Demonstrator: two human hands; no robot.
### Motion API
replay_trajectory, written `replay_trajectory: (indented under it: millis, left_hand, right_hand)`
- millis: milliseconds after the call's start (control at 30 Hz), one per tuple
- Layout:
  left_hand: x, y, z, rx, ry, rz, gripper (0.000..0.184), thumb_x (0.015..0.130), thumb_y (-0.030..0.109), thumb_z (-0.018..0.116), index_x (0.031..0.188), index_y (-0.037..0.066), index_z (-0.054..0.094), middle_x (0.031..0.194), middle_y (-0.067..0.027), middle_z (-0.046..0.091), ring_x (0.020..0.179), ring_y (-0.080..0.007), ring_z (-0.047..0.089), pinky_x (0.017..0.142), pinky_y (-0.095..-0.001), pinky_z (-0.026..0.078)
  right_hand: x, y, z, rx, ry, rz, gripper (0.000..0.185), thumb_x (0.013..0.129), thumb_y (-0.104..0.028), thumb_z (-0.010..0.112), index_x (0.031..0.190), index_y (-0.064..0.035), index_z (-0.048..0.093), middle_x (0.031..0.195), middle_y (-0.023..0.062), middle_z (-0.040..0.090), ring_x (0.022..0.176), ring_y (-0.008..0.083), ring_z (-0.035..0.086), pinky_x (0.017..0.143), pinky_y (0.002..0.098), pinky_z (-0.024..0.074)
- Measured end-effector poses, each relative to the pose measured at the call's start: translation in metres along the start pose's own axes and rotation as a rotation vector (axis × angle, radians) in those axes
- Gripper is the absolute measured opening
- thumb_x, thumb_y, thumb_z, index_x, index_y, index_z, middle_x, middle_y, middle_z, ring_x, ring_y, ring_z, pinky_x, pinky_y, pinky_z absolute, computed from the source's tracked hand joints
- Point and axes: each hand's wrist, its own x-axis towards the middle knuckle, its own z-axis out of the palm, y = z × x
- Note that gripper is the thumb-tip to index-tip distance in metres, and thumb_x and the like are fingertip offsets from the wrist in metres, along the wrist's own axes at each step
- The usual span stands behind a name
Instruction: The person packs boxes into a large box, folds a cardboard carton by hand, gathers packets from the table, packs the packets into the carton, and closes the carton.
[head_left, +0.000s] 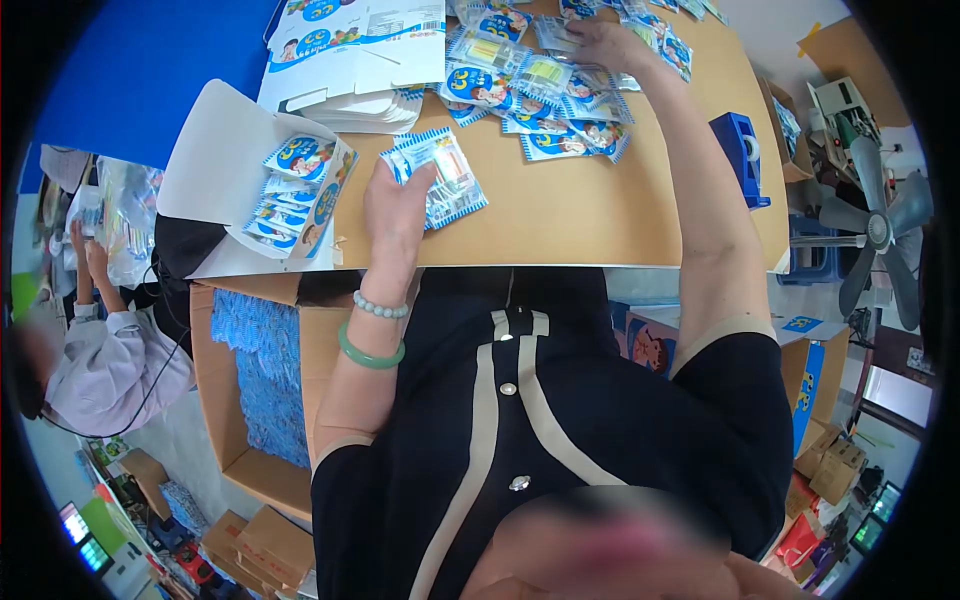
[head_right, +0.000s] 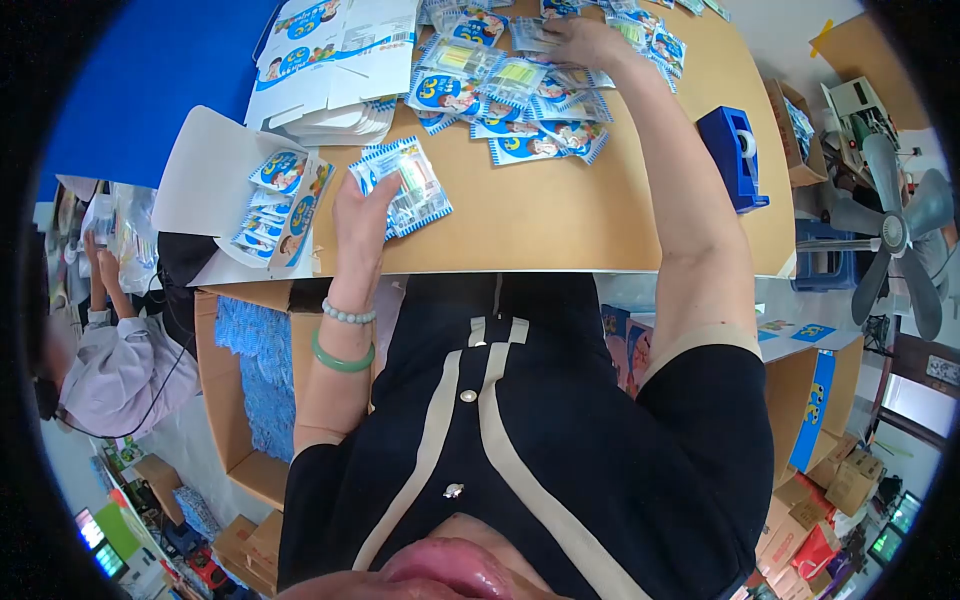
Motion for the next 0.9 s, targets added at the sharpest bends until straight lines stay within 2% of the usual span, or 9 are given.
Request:
replay_trajectory:
  millis: [100, 233, 333, 500, 633, 700, 767, 833, 900]
  left_hand:
    - [0.003, -0.006, 0.001, 0.049, 0.022, 0.017, 0.027, 0.086, 0.017, 0.069, 0.107, 0.0, 0.063, 0.099, -0.0111, 0.073, 0.088, -0.0201, 0.071, 0.078, -0.0332, 0.053]
    - [0.002, -0.003, 0.001, 0.035, 0.013, -0.004, 0.028, 0.086, 0.017, 0.069, 0.108, 0.001, 0.064, 0.099, -0.0113, 0.074, 0.088, -0.0207, 0.071, 0.078, -0.0335, 0.053]
    - [0.003, -0.004, 0.002, 0.038, 0.014, 0.002, 0.028, 0.086, 0.018, 0.069, 0.108, 0.001, 0.064, 0.099, -0.0111, 0.074, 0.087, -0.0201, 0.071, 0.078, -0.0334, 0.054]
    - [0.004, -0.002, 0.001, 0.017, 0.005, -0.003, 0.028, 0.086, 0.018, 0.069, 0.108, 0.001, 0.064, 0.1, -0.0111, 0.074, 0.087, -0.019, 0.071, 0.078, -0.0334, 0.054]
    - [0.002, 0.001, 0.003, -0.019, 0.017, -0.005, 0.027, 0.086, 0.018, 0.069, 0.107, 0.001, 0.064, 0.097, -0.0117, 0.073, 0.088, -0.0199, 0.071, 0.079, -0.0349, 0.053]
    - [0.011, -0.002, 0.005, 0.002, 0.046, 0.046, 0.028, 0.086, 0.019, 0.069, 0.107, 0.001, 0.064, 0.097, -0.0123, 0.073, 0.088, -0.0213, 0.071, 0.079, -0.036, 0.053]
    - [0.008, -0.013, 0.002, 0.055, 0.077, 0.144, 0.031, 0.086, 0.022, 0.07, 0.108, 0.001, 0.063, 0.095, -0.0134, 0.073, 0.089, -0.0242, 0.07, 0.079, -0.0381, 0.053]
    - [-0.002, -0.005, 0.005, 0.161, 0.137, 0.135, 0.034, 0.086, 0.023, 0.07, 0.109, 0.0, 0.062, 0.095, -0.0147, 0.072, 0.089, -0.0267, 0.07, 0.08, -0.0396, 0.053]
    - [-0.008, 0.006, 0.01, 0.343, 0.22, 0.162, 0.038, 0.086, 0.026, 0.07, 0.111, -0.001, 0.059, 0.096, -0.0175, 0.072, 0.091, -0.0316, 0.07, 0.08, -0.0426, 0.052]
  right_hand:
    - [-0.007, 0.015, -0.001, 0.234, -0.094, 0.073, 0.047, 0.094, -0.03, 0.061, 0.139, -0.0189, 0.056, 0.127, 0.0126, 0.065, 0.109, 0.0334, 0.065, 0.1, 0.0389, 0.0481]
    - [-0.031, 0.016, 0.005, -0.182, 0.18, -0.15, 0.052, 0.092, -0.036, 0.065, 0.14, -0.0187, 0.055, 0.126, 0.0153, 0.065, 0.11, 0.0334, 0.064, 0.099, 0.0394, 0.0484]
    - [-0.035, -0.022, -0.004, 0.019, 0.053, 0.153, 0.049, 0.094, -0.041, 0.058, 0.139, -0.0209, 0.056, 0.121, 0.0187, 0.066, 0.108, 0.0351, 0.064, 0.097, 0.0416, 0.049]
    - [-0.017, -0.013, 0.002, -0.148, 0.127, 0.033, 0.043, 0.096, -0.038, 0.054, 0.135, -0.0187, 0.055, 0.112, 0.0213, 0.068, 0.102, 0.0391, 0.064, 0.089, 0.0442, 0.052]
    - [-0.021, -0.012, -0.014, -0.203, 0.178, 0.137, 0.031, 0.096, -0.031, 0.054, 0.121, -0.0133, 0.057, 0.102, 0.0192, 0.07, 0.094, 0.0416, 0.066, 0.08, 0.0487, 0.0531]
    - [-0.048, -0.048, -0.029, 0.146, 0.415, 0.211, 0.017, 0.09, -0.018, 0.058, 0.095, -0.0029, 0.064, 0.082, 0.0223, 0.068, 0.078, 0.0393, 0.067, 0.069, 0.046, 0.0521]
    - [-0.091, -0.135, -0.043, 0.092, 0.451, 0.218, 0.016, 0.09, -0.019, 0.058, 0.092, -0.0048, 0.065, 0.081, 0.0237, 0.068, 0.076, 0.0389, 0.067, 0.07, 0.0473, 0.0529]
    - [-0.127, -0.186, -0.02, -0.085, 0.333, 0.059, 0.019, 0.095, -0.026, 0.055, 0.104, -0.0099, 0.058, 0.09, 0.0152, 0.07, 0.083, 0.0413, 0.066, 0.07, 0.051, 0.0529]
    - [-0.152, -0.232, 0.014, -0.042, 0.297, -0.066, 0.015, 0.095, -0.024, 0.056, 0.101, -0.0099, 0.057, 0.085, 0.0133, 0.067, 0.078, 0.0404, 0.065, 0.067, 0.0507, 0.0526]
